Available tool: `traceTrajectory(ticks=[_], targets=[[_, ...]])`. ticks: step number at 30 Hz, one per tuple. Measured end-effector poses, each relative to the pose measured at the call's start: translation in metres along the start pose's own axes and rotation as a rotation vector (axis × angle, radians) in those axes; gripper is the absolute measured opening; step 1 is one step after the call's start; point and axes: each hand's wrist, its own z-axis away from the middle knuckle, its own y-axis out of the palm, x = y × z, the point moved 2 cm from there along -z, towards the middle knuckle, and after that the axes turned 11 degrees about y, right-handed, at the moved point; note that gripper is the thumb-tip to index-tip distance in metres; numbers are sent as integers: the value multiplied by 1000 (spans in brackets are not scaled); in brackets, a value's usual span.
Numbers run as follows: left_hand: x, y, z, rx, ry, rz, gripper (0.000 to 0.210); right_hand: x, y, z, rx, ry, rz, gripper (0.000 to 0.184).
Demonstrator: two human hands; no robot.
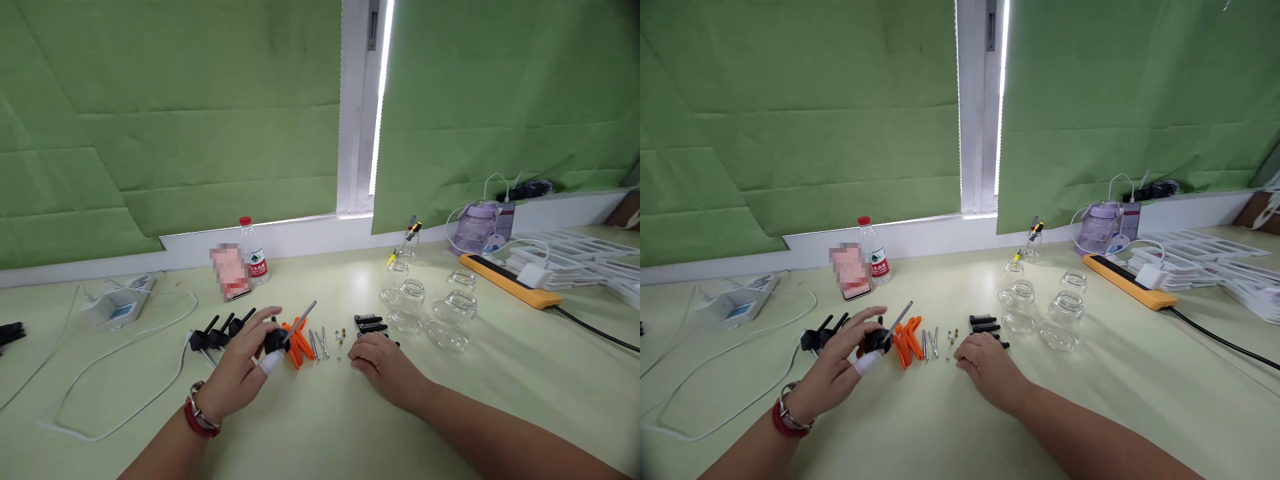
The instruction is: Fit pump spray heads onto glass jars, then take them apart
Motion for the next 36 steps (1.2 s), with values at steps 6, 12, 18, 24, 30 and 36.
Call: traceTrajectory(ticks=[6, 12, 18, 24, 30, 36], targets=[[-28, 28, 3, 308, -397, 841, 24, -3, -5, -2, 57, 296, -560, 11], [-13, 62, 14, 313, -746, 1141, 33, -3, -4, -2, 197, 360, -1026, 21], [-8, 70, 10, 274, -863, 1218, 30, -2, 3, -2, 247, 438, -1070, 26], [-3, 70, 11, 205, -900, 1209, 34, -7, 4, -3, 221, 484, -1101, 28], [1, 70, 13, 168, -834, 1146, 43, -7, 4, -2, 246, 515, -1112, 28], [3, 70, 8, 204, -731, 907, 27, -5, 3, -2, 239, 535, -1134, 32]])
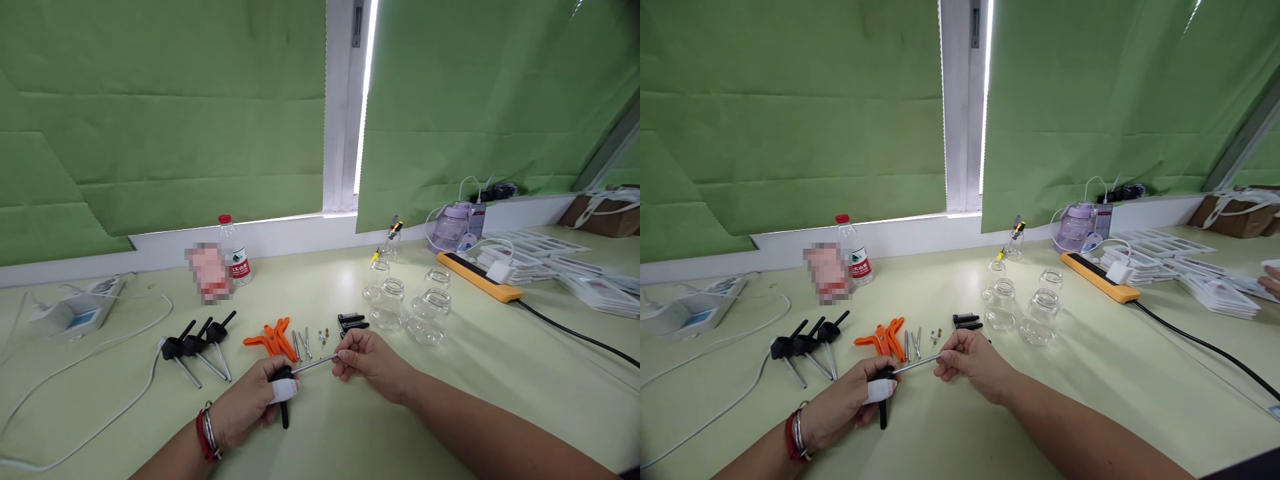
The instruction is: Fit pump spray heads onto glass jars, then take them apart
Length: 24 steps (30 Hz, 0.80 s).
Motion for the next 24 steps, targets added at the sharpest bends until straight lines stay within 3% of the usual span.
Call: traceTrajectory(ticks=[12, 20, 24], targets=[[0, 3, -1, 71, 48, -86, 24, -10, -4, -9, -42, -70, 75, 33], [-3, 1, -4, 184, 38, -128, 27, -12, 3, -5, -180, -59, 20, 35], [-5, 3, -5, 178, 8, -144, 28, -13, 3, -7, -210, -44, 10, 33]])
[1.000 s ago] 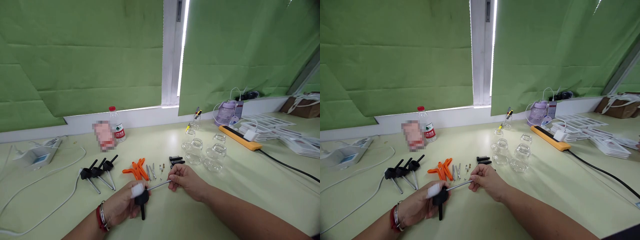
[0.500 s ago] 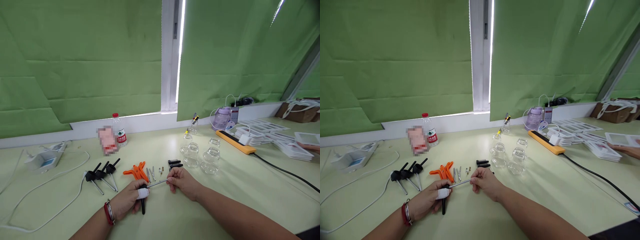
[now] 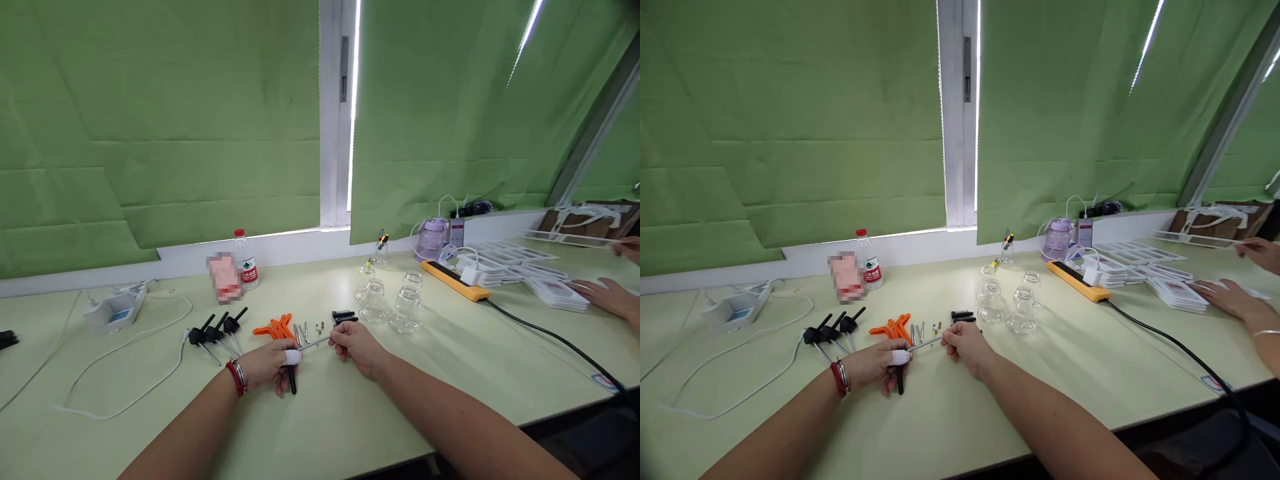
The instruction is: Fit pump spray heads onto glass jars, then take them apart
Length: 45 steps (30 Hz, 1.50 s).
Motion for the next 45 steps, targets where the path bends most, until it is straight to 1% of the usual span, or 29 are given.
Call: traceTrajectory(ticks=[3, 8, 11, 14, 18, 24, 32, 38, 45], targets=[[1, 2, 0, -47, 1, 4, 26, -1, -1, -1, 3, 2, -1, 33], [6, 6, 7, -156, 38, 30, 26, -2, -2, 1, 37, -11, 6, 35], [7, 7, 12, -177, 82, 59, 28, -3, -3, 4, 61, -20, 20, 36], [7, 6, 14, -171, 110, 80, 32, -3, -2, 6, 74, -23, 44, 36], [7, 4, 13, -137, 106, 103, 32, -2, -1, 8, 70, -27, 68, 34], [5, 3, 13, -117, 108, 108, 27, -1, 1, 10, 26, -31, 111, 34], [5, 3, 13, -105, 95, 92, 29, -2, 2, 9, -6, -9, 168, 34], [7, 3, 12, -98, 89, 90, 30, -4, 0, 6, 6, 13, 279, 43], [6, 2, 10, -93, 74, 113, 31, -4, -1, 6, 49, 9, 291, 45]])
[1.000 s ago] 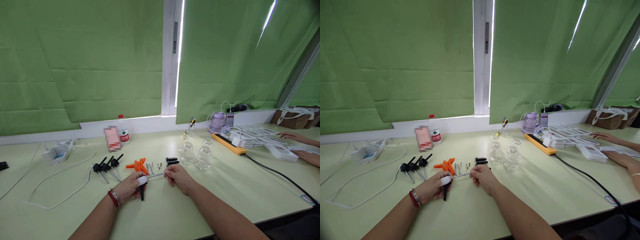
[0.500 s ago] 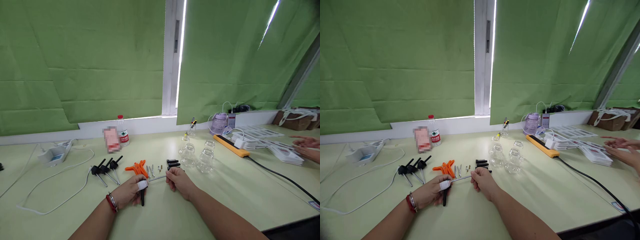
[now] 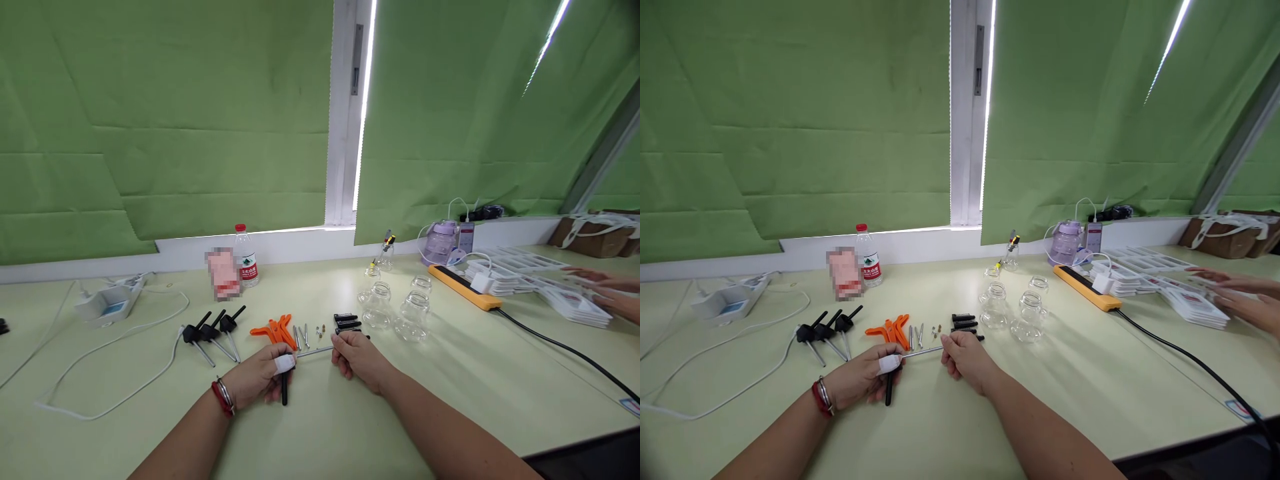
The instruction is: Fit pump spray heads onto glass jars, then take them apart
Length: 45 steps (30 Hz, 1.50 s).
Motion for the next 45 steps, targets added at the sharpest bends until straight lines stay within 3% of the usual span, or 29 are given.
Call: traceTrajectory(ticks=[13, 27, 39, 45], targets=[[4, -6, 1, 11, -3, -111, 33, 1, 0, 1, 18, -12, -32, 47], [3, -6, 2, -2, -14, -152, 31, 4, -1, 7, 74, -37, -35, 28], [0, -6, 4, -23, 31, -129, 31, 6, -2, 8, 87, -13, -3, 42], [0, -6, 4, -11, 31, -131, 29, 4, -2, 7, 111, -54, -66, 30]])
